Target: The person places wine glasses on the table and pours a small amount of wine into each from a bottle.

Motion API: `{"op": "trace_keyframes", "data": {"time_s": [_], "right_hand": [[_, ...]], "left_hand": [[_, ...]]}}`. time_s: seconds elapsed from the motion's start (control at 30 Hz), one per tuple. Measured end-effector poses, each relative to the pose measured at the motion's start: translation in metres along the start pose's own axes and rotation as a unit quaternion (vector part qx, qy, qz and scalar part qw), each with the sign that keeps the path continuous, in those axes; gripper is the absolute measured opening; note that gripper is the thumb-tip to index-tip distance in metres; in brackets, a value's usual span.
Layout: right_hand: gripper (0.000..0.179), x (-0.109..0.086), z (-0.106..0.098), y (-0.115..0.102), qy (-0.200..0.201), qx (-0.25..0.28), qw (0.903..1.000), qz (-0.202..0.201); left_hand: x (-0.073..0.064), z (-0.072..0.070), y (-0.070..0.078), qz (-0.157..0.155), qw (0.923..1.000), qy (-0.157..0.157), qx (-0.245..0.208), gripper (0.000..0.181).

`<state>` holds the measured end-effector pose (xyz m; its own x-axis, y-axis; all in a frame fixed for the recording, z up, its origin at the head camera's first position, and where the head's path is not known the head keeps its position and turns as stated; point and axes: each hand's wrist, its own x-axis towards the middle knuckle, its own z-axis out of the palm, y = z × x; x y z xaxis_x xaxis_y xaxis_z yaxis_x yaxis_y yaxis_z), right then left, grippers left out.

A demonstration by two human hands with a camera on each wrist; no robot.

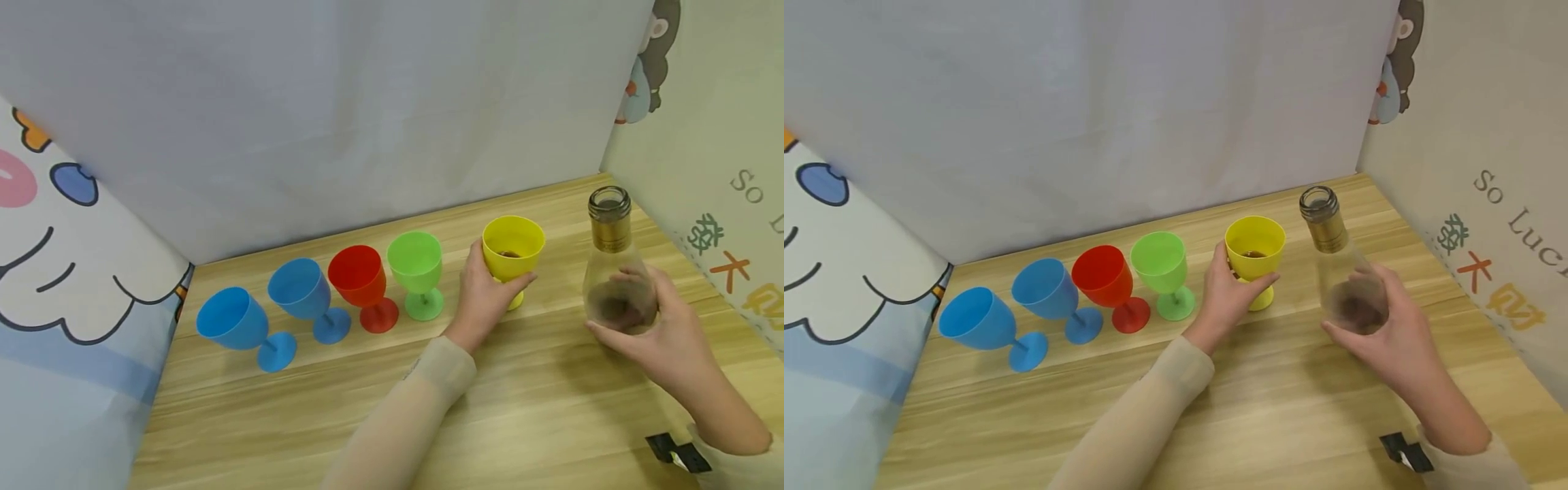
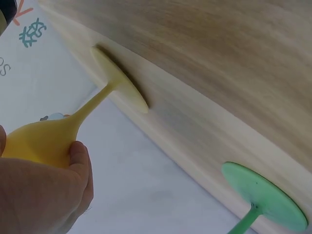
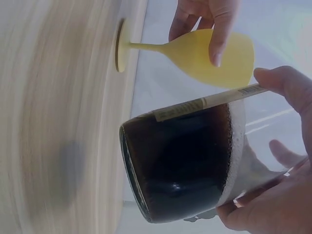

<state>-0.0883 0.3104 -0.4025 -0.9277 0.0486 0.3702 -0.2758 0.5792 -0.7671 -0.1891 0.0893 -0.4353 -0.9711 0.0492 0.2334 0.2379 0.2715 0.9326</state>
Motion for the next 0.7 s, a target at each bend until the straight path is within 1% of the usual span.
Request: {"op": "trace_keyframes", "data": {"time_s": [0.2, 0.33, 0.53, 0.6, 0.7], "right_hand": [[0.088, -0.0011, -0.0003, -0.0025, 0.001, -0.003, 0.9998, 0.019], [0.089, -0.0025, -0.0008, -0.0018, 0.000, -0.013, 0.9995, 0.028], [0.092, -0.0030, -0.0006, 0.0014, 0.004, -0.012, 0.9997, 0.022], [0.092, -0.0030, -0.0006, 0.0017, 0.004, -0.010, 0.9997, 0.020], [0.093, -0.0035, -0.0015, 0.0018, 0.002, -0.010, 0.9996, 0.026]], "left_hand": [[0.0053, -0.0005, -0.0032, 0.012, 0.9999, 0.006, 0.011, 0.079], [0.0072, -0.0013, -0.0047, 0.008, 0.9999, -0.002, 0.011, 0.081], [0.0078, -0.0013, -0.0049, -0.002, 0.9999, -0.009, 0.012, 0.081], [0.0068, -0.0024, -0.0038, -0.012, 0.9998, -0.014, 0.004, 0.082], [0.0036, -0.0044, -0.0032, -0.046, 0.9986, -0.024, 0.005, 0.085]]}}
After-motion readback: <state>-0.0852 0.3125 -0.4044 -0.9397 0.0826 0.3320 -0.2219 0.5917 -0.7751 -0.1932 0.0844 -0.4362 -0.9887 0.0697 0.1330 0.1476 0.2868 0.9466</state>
